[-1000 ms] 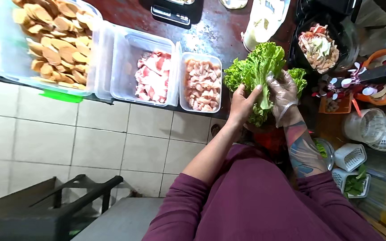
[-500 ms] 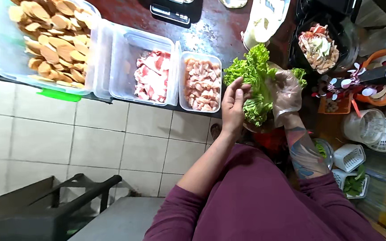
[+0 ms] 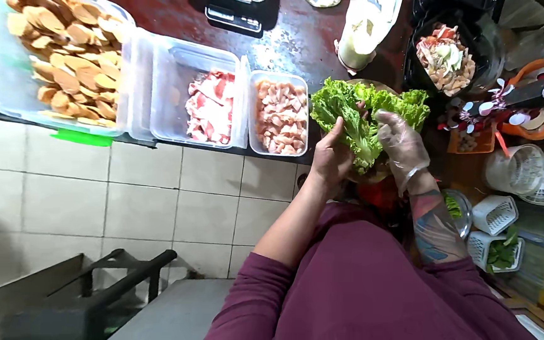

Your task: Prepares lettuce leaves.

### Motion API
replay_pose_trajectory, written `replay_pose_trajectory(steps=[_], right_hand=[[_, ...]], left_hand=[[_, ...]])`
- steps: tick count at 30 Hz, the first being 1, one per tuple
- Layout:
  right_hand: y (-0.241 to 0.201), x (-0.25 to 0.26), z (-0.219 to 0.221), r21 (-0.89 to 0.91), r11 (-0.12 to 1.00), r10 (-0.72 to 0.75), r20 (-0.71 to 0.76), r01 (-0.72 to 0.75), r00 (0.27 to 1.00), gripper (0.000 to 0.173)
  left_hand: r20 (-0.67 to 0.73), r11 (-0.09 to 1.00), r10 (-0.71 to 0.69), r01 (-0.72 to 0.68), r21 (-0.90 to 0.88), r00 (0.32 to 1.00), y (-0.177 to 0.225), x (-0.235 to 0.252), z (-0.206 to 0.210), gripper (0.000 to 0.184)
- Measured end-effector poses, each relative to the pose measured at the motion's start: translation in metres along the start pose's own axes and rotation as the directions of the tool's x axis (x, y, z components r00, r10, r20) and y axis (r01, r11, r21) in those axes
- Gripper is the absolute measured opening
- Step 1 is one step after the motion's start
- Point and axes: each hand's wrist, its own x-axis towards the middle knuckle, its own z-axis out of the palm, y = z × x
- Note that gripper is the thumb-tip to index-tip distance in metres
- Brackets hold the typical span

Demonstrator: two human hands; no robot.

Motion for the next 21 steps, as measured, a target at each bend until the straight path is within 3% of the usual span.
replay_pose_trajectory(steps=[3, 5, 7, 10, 13, 17, 20, 21], right_hand=[[0.002, 0.001, 0.011, -0.013, 1.0, 0.01, 0.065, -0.009, 0.998, 0.042], [0.009, 0.001, 0.015, 0.094, 0.995, 0.018, 0.076, -0.025, 0.997, 0.04], [0.011, -0.002, 0.019, 0.26, 0.964, 0.035, 0.042, -0.045, 0.998, 0.031], [0.012, -0.004, 0.022, 0.339, 0.938, 0.096, -0.043, -0.076, 0.994, 0.025], [0.014, -0.004, 0.022, 0.431, 0.898, 0.125, -0.054, -0.09, 0.991, 0.028], [0.03, -0.006, 0.019, 0.644, 0.747, 0.207, 0.006, -0.162, 0.978, 0.043], [0.032, -0.008, 0.018, 0.78, 0.609, 0.179, 0.039, -0.142, 0.983, 0.047], [0.033, -0.008, 0.018, 0.801, 0.585, 0.17, 0.028, -0.124, 0.985, 0.047]], left_hand=[[0.034, 0.994, 0.033, -0.036, 0.106, 0.999, -0.007, 0.0, -0.009, 0.049], [0.043, 0.984, 0.023, -0.03, 0.175, 0.999, -0.007, -0.002, -0.01, 0.052], [-0.012, 0.966, 0.015, -0.011, 0.26, 1.0, -0.004, -0.004, -0.008, 0.05], [-0.182, 0.911, 0.081, 0.001, 0.413, 0.98, -0.004, -0.006, -0.012, 0.048], [-0.17, 0.837, 0.107, 0.004, 0.547, 0.98, -0.001, -0.013, -0.018, 0.061], [-0.066, 0.775, 0.073, -0.015, 0.632, 0.995, 0.004, -0.022, -0.025, 0.066], [-0.057, 0.775, 0.016, 0.023, 0.632, 0.998, 0.009, -0.023, -0.03, 0.088], [-0.096, 0.749, 0.039, 0.035, 0.661, 0.995, 0.009, -0.025, -0.031, 0.086]])
